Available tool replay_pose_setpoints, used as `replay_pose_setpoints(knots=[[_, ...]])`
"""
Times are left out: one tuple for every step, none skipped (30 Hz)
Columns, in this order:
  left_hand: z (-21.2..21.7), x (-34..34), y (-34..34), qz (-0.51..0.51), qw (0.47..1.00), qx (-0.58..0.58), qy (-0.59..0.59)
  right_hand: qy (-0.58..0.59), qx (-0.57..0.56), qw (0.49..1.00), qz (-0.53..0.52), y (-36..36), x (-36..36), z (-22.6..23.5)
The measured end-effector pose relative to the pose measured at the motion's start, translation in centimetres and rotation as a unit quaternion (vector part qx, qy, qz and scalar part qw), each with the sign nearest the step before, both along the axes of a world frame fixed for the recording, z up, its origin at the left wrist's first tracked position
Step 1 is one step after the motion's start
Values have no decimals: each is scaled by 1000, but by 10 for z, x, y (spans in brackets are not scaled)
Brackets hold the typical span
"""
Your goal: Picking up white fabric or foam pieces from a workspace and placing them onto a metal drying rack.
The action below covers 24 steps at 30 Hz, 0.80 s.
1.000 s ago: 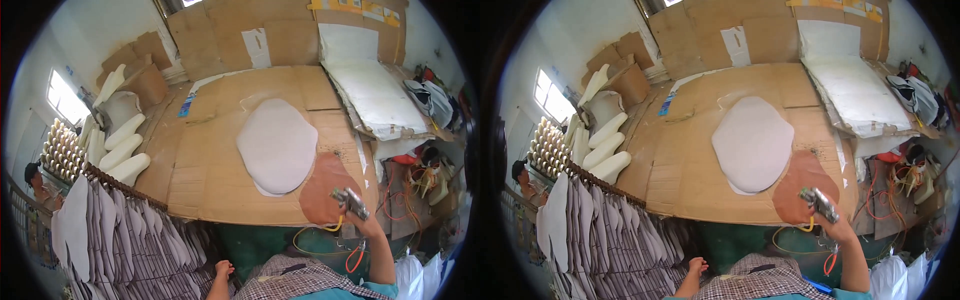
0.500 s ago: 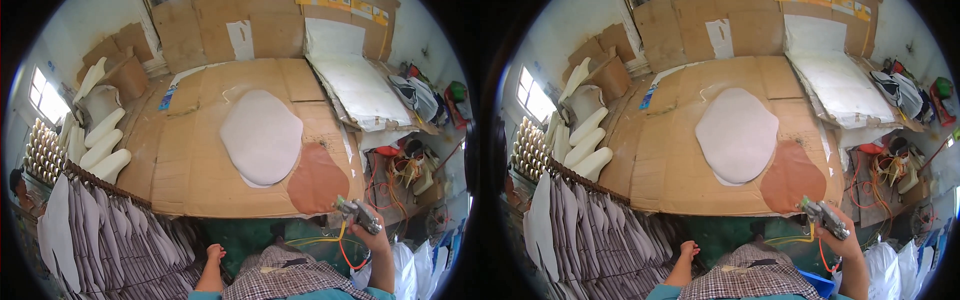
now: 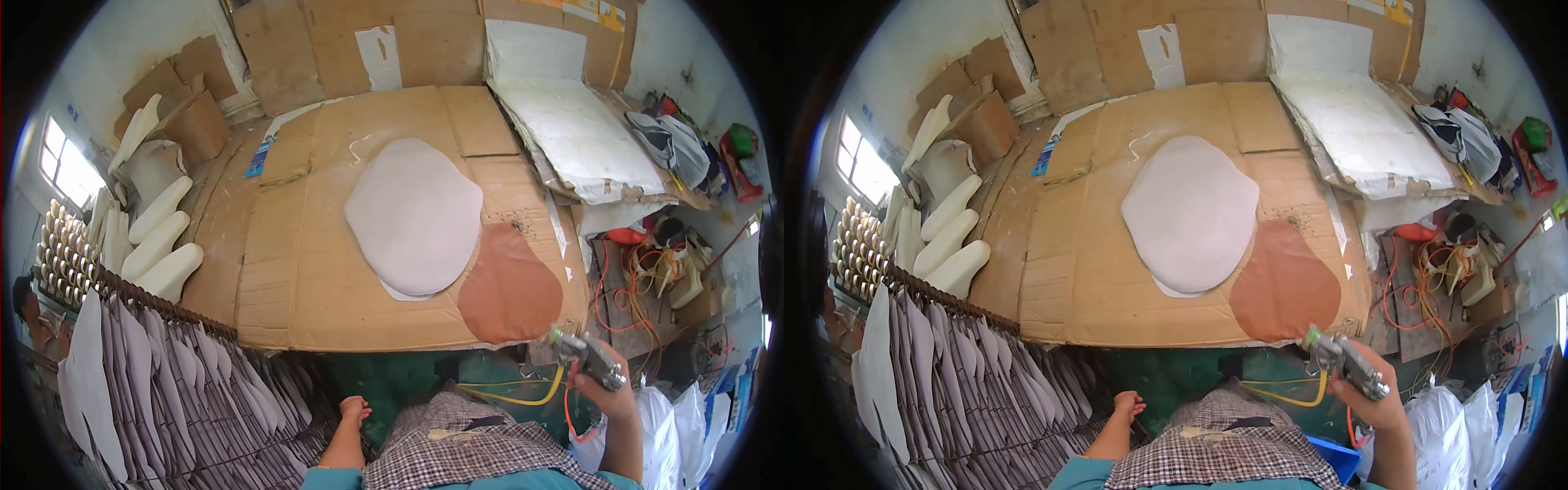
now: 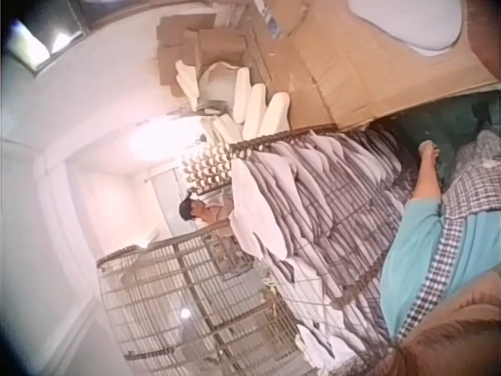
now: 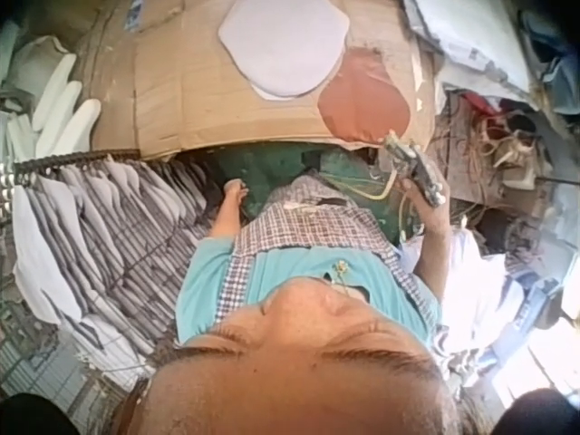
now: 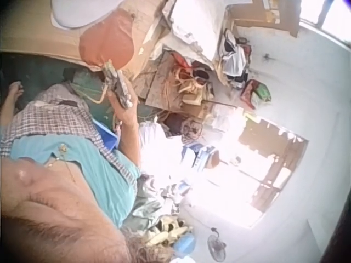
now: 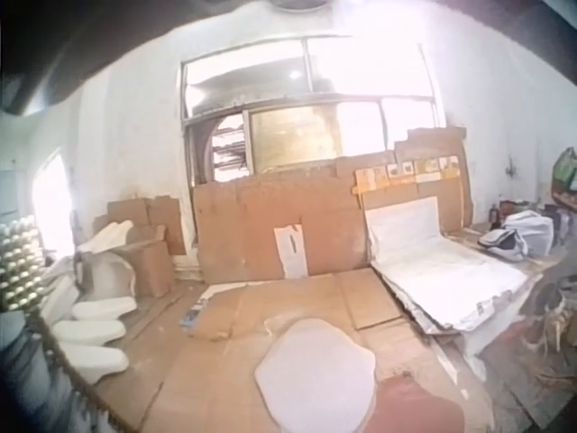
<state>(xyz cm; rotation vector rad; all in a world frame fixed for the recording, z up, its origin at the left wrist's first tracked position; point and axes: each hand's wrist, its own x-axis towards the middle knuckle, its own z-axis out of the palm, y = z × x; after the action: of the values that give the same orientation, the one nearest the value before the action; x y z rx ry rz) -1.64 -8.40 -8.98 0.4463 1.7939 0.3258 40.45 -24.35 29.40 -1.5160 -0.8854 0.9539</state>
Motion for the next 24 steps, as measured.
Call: replay_pose_setpoints(knots=[[5,6,0,4,1000,1,1,18,27,999,-31,6,-2,-2],[8,11,0,9,1000,2,2,-13,43,998,-54,13,-3,2],[8,14,0,8,1000,3,3,-12,43,997,-55,12,-1,0],[9,17,1,0,1000,11,-4,-8,40,996,-80,11,3,-1],[11,19,3,-7,1000,20,-10,-4,37,994,-104,10,7,-2],[13,20,6,-6,1000,21,-9,-3,38,997,-65,4,13,-4],[16,22,9,-15,998,52,-19,-2,38,997,-66,-3,15,-4],[19,26,12,-24,996,82,-29,-16,15,999,-24,-8,18,-3],[22,30,17,-25,996,82,-28,-31,-8,999,17,-11,19,-3],[28,33,23,-31,994,102,-33,-36,10,999,7,-13,20,-3],[33,38,30,-37,991,121,-38,-35,10,999,5,-11,20,-1],[38,42,34,-37,989,137,-47,-36,22,998,-55,-8,18,2],[42,46,40,-37,989,137,-46,-38,36,992,-115,-5,19,5],[47,51,47,-35,984,164,-56,-38,44,991,-122,-4,21,7],[51,56,54,-32,979,190,-66,-37,44,991,-123,-7,26,7],[62,63,62,-27,975,210,-76,-66,7,994,-85,-13,32,7],[70,70,70,-26,975,209,-75,-95,-32,994,-47,-19,36,7],[77,77,80,-44,965,247,-75,-97,-61,993,-21,-23,37,10],[86,86,89,-63,954,285,-74,-97,-62,993,-20,-23,37,8],[95,97,98,-62,948,302,-86,-80,-46,996,16,-22,36,5],[103,111,107,-62,941,318,-97,-64,-30,996,52,-19,35,2],[107,121,118,-61,941,318,-96,-31,-32,996,71,-11,33,2],[112,133,128,-66,936,329,-109,-30,-32,996,71,-3,30,-1],[114,144,138,-71,930,339,-124,6,-12,999,46,6,26,-4]])
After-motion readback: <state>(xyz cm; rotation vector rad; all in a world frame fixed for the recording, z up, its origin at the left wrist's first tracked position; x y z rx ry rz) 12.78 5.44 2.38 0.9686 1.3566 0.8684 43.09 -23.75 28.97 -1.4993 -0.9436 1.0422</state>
